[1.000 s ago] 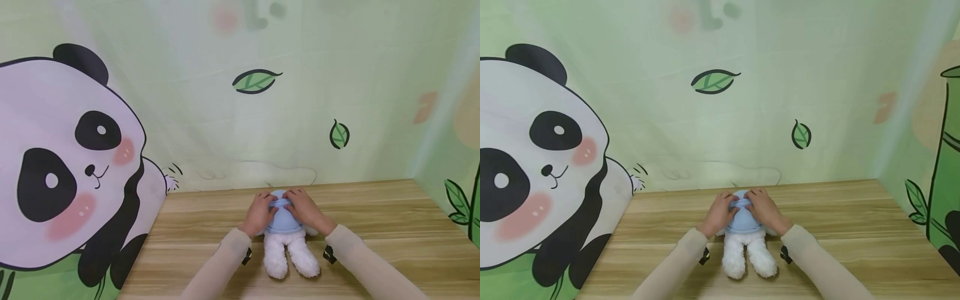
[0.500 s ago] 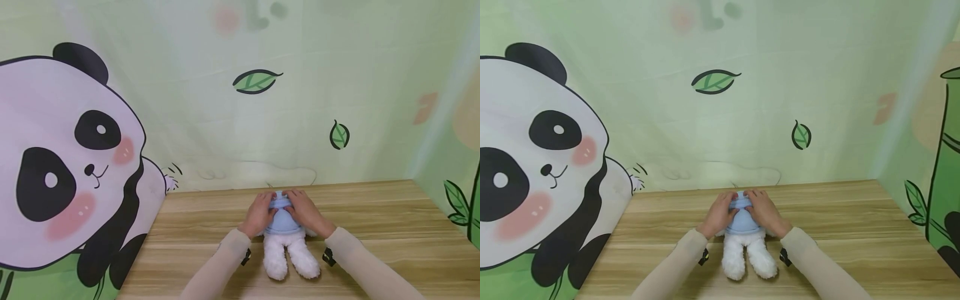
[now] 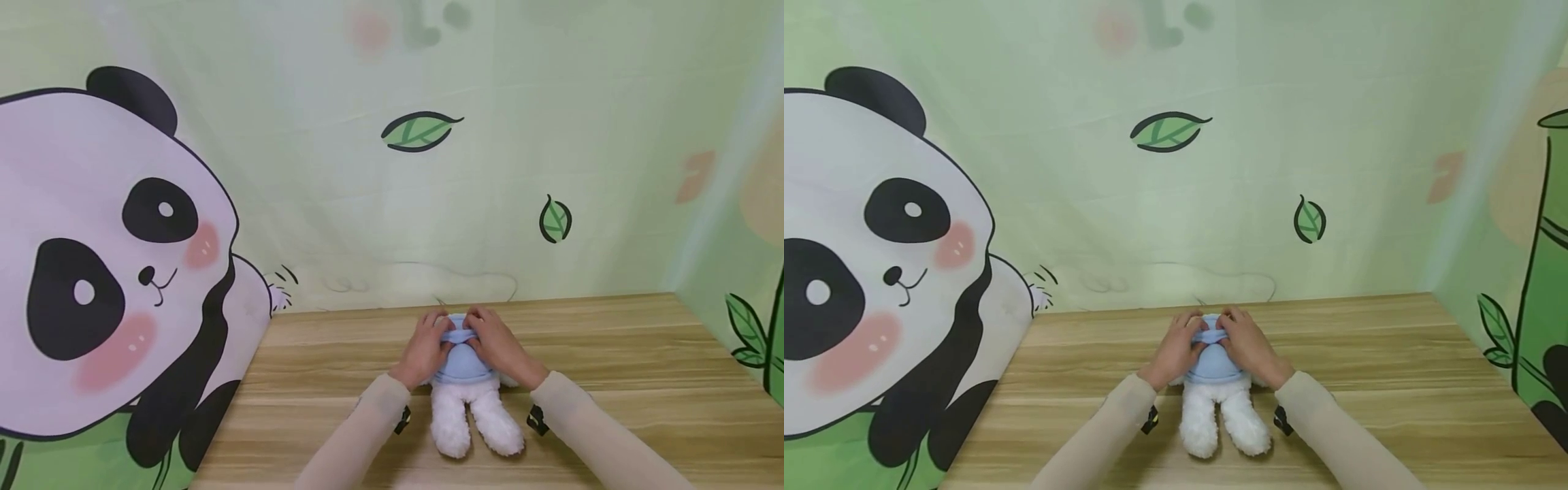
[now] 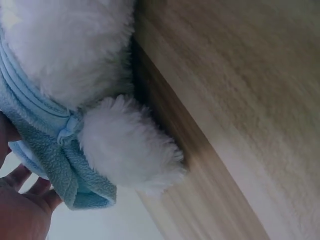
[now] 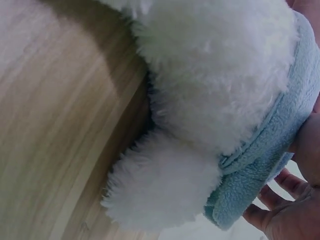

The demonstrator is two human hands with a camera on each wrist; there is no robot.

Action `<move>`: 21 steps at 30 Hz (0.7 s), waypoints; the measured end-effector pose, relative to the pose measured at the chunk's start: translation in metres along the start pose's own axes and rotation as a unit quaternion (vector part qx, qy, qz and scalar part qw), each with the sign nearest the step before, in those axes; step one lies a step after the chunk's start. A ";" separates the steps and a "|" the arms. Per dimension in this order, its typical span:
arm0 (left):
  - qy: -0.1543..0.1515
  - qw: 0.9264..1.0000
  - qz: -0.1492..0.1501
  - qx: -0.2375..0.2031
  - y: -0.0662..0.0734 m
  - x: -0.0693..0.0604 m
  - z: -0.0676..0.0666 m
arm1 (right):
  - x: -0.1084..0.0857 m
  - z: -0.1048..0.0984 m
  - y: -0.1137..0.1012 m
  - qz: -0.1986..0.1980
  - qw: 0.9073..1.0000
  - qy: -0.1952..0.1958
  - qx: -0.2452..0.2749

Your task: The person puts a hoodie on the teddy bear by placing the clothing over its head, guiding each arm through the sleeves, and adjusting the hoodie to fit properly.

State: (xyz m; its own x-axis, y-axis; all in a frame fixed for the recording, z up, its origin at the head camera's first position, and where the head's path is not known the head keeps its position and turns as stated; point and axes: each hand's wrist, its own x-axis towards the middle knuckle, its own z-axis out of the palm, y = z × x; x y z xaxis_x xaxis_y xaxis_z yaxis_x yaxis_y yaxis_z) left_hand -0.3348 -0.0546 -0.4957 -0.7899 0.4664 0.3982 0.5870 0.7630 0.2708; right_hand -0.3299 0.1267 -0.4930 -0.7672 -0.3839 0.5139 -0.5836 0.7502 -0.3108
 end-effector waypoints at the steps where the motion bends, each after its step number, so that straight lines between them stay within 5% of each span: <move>1: 0.001 1.000 0.005 0.000 -0.001 0.000 0.001 | 0.000 0.000 0.000 -0.003 1.000 0.002 0.002; 21: 0.040 0.999 -0.004 0.001 0.002 -0.003 0.007 | -0.004 0.001 0.001 -0.023 0.999 0.016 -0.039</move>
State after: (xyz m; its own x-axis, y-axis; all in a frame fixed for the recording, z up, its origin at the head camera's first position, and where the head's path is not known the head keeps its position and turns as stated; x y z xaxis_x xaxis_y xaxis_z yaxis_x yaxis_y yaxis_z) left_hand -0.3323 -0.0512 -0.5030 -0.7778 0.4232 0.4647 0.5802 0.7677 0.2720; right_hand -0.3274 0.1288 -0.4960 -0.7311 -0.4020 0.5513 -0.5941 0.7725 -0.2245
